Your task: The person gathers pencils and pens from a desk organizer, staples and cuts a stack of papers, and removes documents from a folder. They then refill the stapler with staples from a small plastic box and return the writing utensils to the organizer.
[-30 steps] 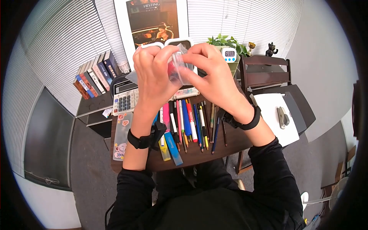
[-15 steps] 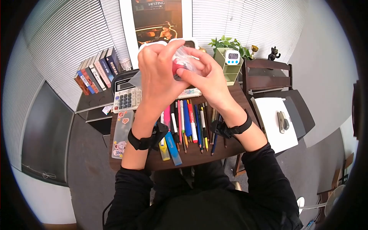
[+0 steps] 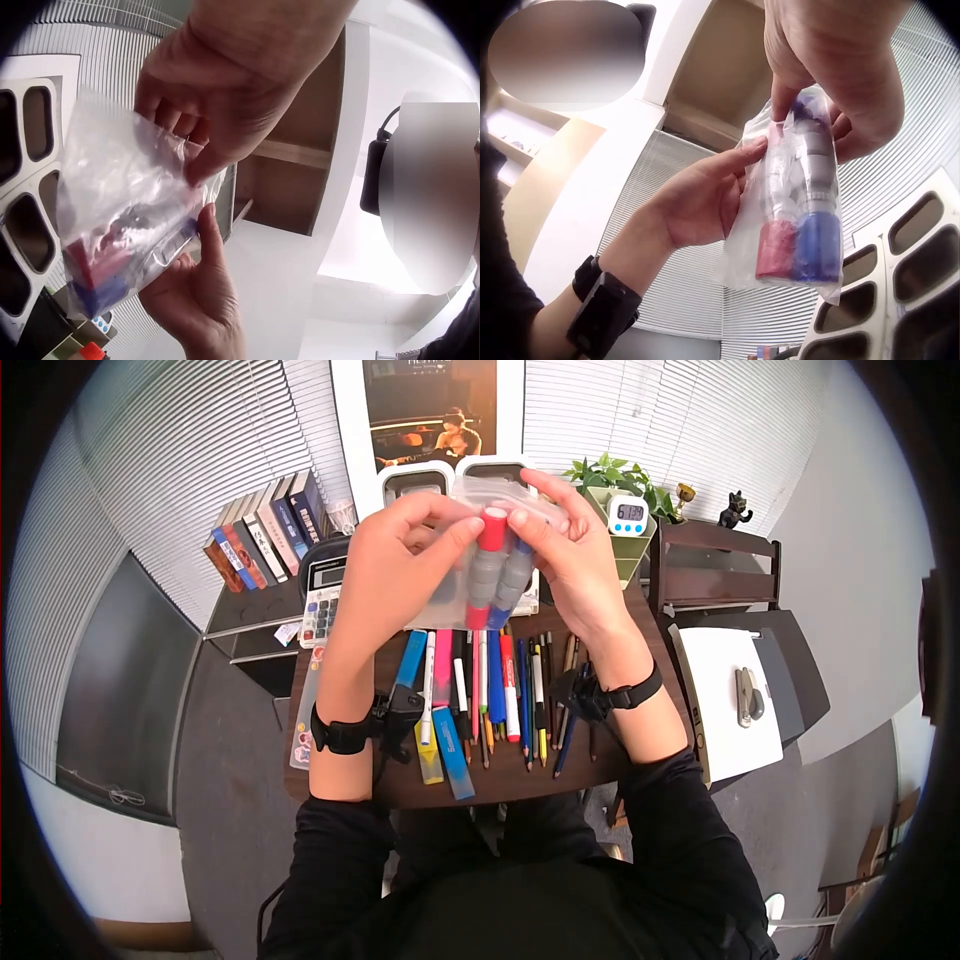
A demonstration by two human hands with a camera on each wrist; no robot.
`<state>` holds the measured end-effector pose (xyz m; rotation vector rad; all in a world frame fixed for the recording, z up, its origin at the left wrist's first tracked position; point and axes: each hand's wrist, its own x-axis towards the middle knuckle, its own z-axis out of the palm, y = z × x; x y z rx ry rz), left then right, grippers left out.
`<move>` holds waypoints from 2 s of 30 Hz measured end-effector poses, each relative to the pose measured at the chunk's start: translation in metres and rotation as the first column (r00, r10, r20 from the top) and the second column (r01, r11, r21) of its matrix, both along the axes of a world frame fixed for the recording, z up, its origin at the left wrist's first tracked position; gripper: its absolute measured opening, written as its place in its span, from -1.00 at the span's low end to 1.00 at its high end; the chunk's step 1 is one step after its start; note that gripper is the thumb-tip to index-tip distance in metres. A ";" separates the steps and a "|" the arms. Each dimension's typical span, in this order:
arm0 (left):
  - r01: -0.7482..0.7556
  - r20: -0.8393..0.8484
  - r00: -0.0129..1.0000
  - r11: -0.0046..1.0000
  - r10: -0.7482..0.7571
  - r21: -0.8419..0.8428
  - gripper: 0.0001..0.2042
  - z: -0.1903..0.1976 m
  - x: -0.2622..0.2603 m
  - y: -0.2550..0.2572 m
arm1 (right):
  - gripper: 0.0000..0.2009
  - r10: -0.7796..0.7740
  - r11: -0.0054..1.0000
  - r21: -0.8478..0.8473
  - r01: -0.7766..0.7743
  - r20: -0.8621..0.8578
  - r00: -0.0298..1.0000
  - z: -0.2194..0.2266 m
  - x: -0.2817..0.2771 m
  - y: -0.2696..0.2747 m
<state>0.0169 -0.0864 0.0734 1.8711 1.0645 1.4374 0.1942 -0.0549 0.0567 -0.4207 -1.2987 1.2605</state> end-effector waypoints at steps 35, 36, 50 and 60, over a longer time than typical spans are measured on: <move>0.088 -0.012 0.996 0.993 -0.088 0.077 -0.71 0.001 0.005 -0.012 | -0.72 0.017 1.000 0.024 -0.018 0.045 0.999 0.011 0.019 -0.005; 0.089 -0.010 0.996 0.993 -0.088 0.076 -0.71 0.001 0.005 -0.012 | -0.73 -0.041 0.997 0.070 0.037 0.058 0.997 0.009 0.019 -0.004; -0.010 0.095 0.996 0.989 -0.004 0.146 -0.80 -0.002 0.011 -0.008 | -0.77 -0.198 0.974 0.137 0.178 0.157 0.967 0.009 0.015 -0.009; -0.088 0.138 0.989 0.967 0.056 0.237 -0.84 -0.005 0.021 -0.012 | -0.80 0.118 0.993 0.024 -0.119 0.030 0.993 0.004 0.006 -0.012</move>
